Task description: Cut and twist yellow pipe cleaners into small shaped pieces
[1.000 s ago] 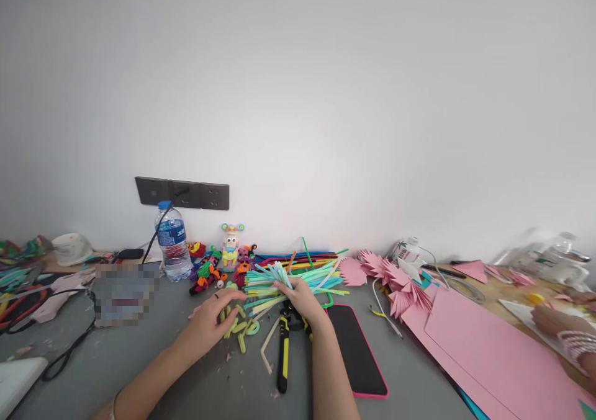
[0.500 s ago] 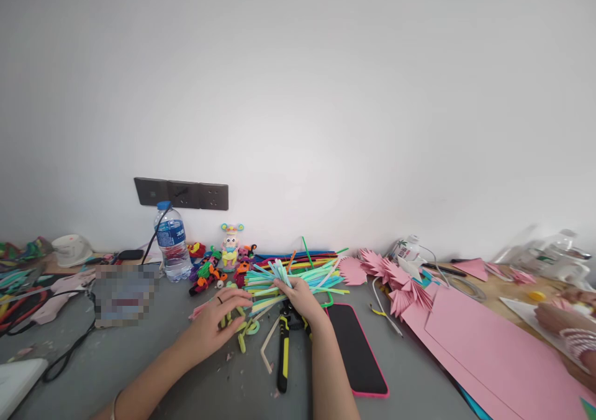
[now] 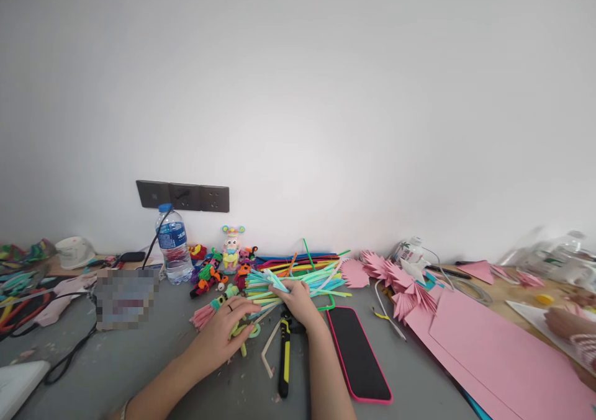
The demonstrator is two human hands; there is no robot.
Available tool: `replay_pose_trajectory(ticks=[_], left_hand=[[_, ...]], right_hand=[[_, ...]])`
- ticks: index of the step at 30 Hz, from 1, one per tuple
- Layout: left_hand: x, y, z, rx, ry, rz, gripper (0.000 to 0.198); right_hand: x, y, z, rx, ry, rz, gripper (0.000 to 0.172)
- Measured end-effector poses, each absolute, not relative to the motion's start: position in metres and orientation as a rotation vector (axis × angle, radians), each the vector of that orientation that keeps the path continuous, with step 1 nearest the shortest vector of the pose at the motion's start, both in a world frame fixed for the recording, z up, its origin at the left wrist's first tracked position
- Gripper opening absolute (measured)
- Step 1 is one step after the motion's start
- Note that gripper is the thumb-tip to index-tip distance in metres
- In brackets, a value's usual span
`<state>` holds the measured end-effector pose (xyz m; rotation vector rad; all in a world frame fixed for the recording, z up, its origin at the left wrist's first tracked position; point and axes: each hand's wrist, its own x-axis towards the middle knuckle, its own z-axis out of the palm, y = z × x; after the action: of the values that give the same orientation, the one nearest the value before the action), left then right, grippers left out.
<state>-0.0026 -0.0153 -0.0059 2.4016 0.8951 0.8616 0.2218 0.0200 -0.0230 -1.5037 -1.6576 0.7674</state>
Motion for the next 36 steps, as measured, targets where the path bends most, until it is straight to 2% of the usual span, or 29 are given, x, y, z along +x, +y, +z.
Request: replay_pose_trajectory(ticks=[14, 22, 28, 36], left_hand=[[0.01, -0.002, -0.012, 2.318, 1.011, 0.915, 0.013], [0.011, 0.003, -0.019, 2.288, 1.06, 0.981, 0.019], [0.009, 0.009, -0.024, 2.429, 1.23, 0.964, 0.015], [0.007, 0.007, -0.021, 2.566, 1.314, 0.968, 0.015]], right_hand=[[0.213, 0.018, -0.02, -1.628, -1.709, 0.663, 0.037], [0.209, 0.017, -0.02, -1.699, -1.755, 0.641, 0.026], [0.208, 0.015, -0.021, -1.7, -1.8, 0.618, 0.016], [0.209, 0.014, -0.024, -1.681, -1.824, 0.572, 0.018]])
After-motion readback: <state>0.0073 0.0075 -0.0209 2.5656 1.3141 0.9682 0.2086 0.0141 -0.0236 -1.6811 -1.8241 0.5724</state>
